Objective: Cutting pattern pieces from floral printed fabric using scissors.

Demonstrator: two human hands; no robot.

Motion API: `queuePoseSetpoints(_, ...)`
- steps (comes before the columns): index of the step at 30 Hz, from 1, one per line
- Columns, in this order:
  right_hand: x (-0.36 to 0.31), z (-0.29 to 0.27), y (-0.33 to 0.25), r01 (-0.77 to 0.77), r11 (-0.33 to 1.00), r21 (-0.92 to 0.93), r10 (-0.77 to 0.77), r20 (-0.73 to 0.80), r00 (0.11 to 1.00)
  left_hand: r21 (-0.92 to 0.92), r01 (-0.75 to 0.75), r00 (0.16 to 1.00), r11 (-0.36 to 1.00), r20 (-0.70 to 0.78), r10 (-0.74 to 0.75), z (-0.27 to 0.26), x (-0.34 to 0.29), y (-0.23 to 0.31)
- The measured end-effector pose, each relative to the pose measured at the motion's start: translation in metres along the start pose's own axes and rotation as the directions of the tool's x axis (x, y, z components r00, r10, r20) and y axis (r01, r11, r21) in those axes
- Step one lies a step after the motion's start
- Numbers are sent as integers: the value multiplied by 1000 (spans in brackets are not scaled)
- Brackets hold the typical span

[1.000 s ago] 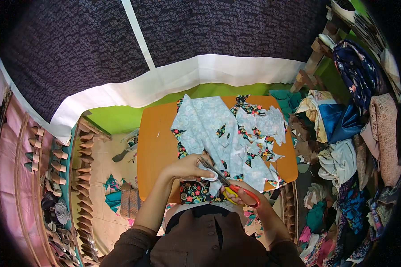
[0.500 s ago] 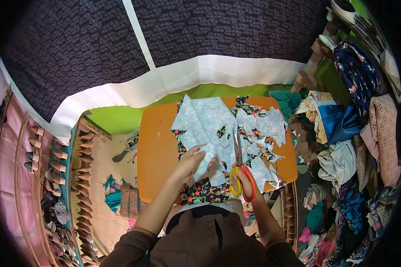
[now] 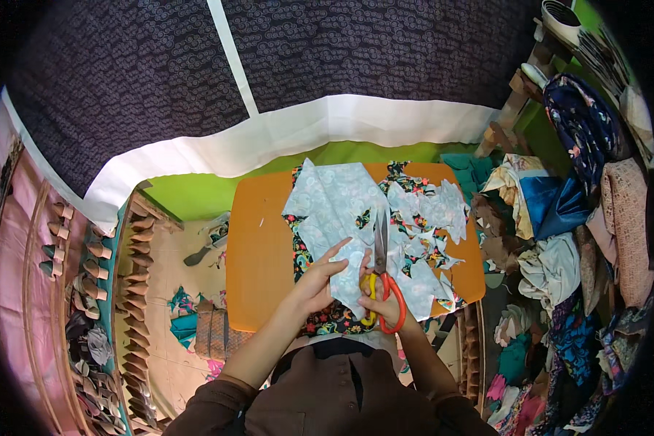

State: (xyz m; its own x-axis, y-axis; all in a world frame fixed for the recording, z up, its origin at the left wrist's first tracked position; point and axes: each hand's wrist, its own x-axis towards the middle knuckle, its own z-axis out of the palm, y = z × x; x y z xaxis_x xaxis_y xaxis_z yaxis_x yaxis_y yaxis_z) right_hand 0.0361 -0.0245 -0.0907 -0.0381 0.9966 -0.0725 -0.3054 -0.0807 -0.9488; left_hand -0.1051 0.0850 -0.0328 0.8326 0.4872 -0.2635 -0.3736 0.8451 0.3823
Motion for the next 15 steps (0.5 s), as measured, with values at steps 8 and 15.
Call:
queuePoseSetpoints(8,-5,22,-10,-95,993,73,101,-86,991,-201,-256,966,945,-98,241,-13,-8,15)
queuePoseSetpoints(15,11,36,-5,-144,810,569,312,-209,927,-165,-509,849,845,-258,461,-26,-8,7)
